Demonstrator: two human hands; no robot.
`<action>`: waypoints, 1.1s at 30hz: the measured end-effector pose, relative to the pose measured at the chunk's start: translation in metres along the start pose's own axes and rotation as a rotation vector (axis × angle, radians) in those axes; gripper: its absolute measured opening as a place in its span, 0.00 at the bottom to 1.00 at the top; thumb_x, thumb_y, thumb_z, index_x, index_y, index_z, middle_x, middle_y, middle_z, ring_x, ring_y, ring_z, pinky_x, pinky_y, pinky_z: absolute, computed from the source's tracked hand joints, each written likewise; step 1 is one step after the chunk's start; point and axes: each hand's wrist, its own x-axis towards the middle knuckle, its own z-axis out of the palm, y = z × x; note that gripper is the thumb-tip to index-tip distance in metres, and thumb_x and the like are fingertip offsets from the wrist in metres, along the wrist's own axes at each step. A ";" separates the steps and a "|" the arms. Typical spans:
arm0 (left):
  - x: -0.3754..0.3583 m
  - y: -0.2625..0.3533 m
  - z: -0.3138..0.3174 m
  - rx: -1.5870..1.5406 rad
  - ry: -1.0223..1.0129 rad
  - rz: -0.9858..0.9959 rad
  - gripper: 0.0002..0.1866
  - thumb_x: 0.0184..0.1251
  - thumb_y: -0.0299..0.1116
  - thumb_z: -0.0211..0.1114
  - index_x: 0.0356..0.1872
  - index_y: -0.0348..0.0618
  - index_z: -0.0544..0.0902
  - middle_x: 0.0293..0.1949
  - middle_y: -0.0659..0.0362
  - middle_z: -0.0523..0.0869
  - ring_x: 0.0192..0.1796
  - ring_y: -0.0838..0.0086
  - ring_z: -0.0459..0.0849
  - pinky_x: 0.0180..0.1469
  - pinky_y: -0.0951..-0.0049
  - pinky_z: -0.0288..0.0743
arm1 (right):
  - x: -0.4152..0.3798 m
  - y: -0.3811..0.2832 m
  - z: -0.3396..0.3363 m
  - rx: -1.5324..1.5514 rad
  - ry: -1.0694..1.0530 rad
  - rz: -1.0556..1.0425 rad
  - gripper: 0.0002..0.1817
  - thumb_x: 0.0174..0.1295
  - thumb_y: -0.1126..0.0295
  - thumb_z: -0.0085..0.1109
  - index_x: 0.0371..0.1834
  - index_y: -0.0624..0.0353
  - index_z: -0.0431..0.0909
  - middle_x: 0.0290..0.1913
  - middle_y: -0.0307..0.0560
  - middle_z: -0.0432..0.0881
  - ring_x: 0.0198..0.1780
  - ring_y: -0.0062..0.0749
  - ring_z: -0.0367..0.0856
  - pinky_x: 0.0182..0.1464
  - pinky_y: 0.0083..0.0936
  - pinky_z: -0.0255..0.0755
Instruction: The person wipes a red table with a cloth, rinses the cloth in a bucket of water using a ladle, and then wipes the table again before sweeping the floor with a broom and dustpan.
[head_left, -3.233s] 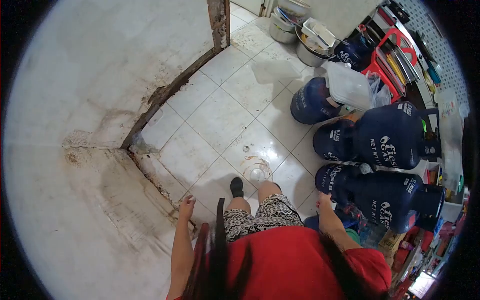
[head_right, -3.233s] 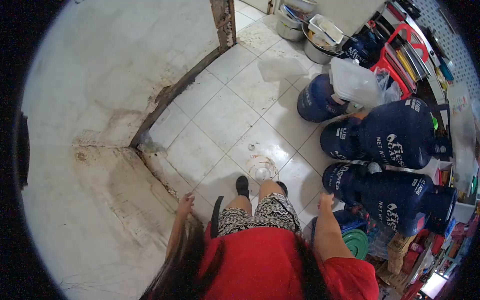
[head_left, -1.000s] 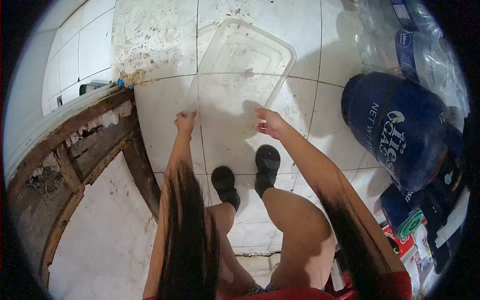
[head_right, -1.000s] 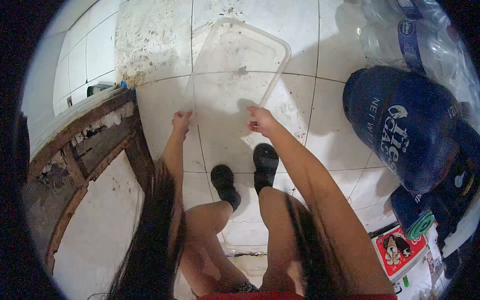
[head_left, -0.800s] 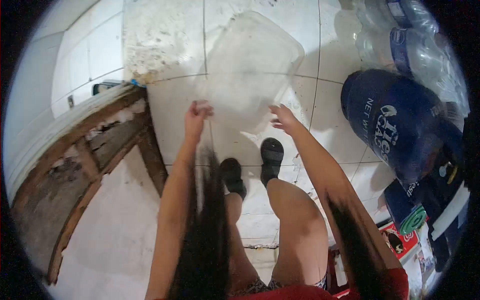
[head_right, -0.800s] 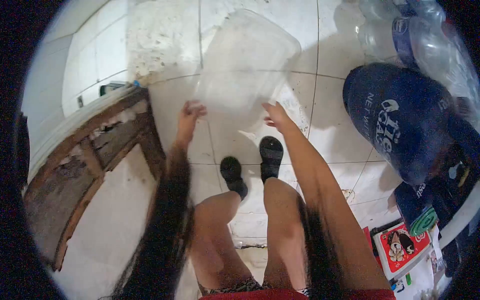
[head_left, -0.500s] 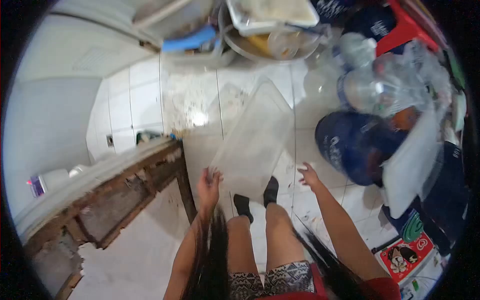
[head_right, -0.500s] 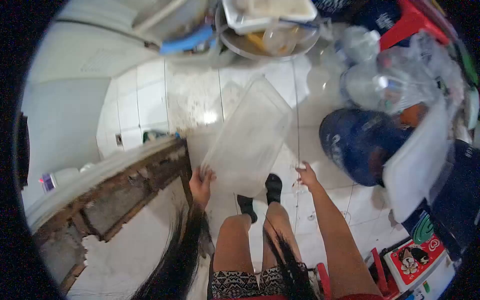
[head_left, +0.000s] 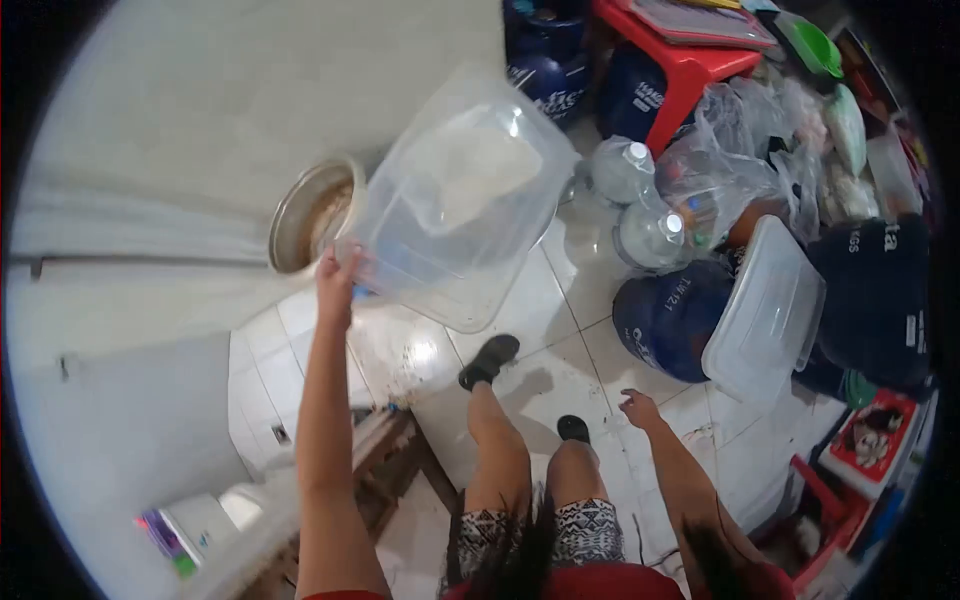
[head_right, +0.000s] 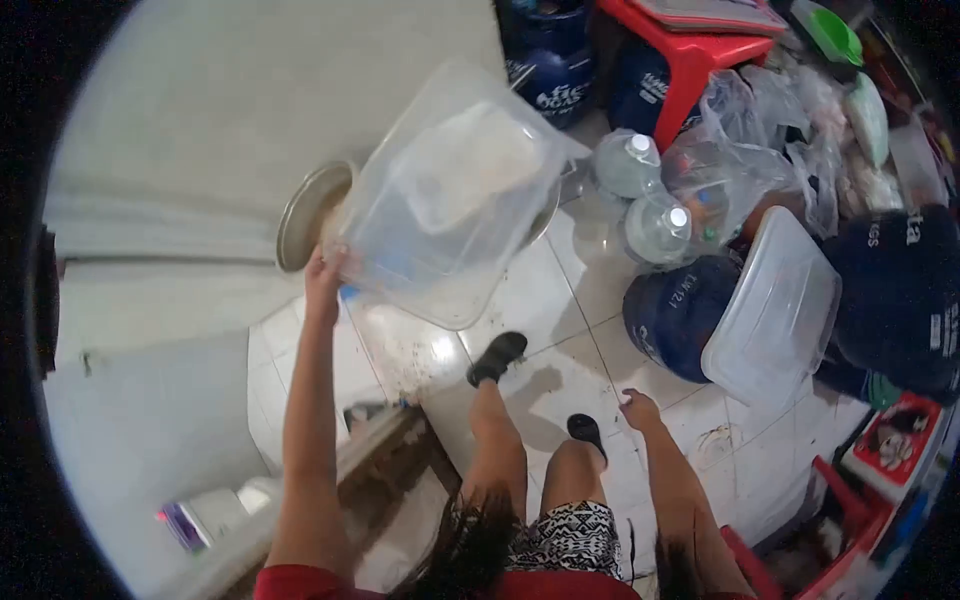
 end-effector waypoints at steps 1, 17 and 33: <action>0.033 0.009 0.002 0.130 0.079 0.054 0.11 0.52 0.30 0.55 0.36 0.36 0.71 0.27 0.58 0.77 0.27 0.77 0.74 0.29 0.79 0.68 | -0.002 -0.010 -0.002 -0.116 0.022 -0.013 0.19 0.45 0.64 0.52 0.43 0.55 0.68 0.31 0.49 0.75 0.33 0.36 0.74 0.37 0.26 0.67; 0.246 -0.033 0.019 0.288 0.156 -0.131 0.34 0.40 0.22 0.61 0.51 0.43 0.54 0.43 0.45 0.67 0.40 0.59 0.72 0.37 0.63 0.73 | -0.107 -0.064 0.041 0.139 0.176 0.248 0.22 0.43 0.67 0.51 0.46 0.52 0.65 0.33 0.46 0.75 0.35 0.36 0.73 0.38 0.27 0.67; -0.048 0.027 0.204 1.177 -0.797 1.015 0.23 0.46 0.36 0.58 0.47 0.44 0.68 0.47 0.50 0.65 0.49 0.59 0.63 0.50 0.60 0.57 | -0.279 0.001 0.122 0.594 0.696 0.799 0.30 0.39 0.66 0.53 0.51 0.48 0.58 0.52 0.58 0.54 0.47 0.50 0.65 0.48 0.33 0.63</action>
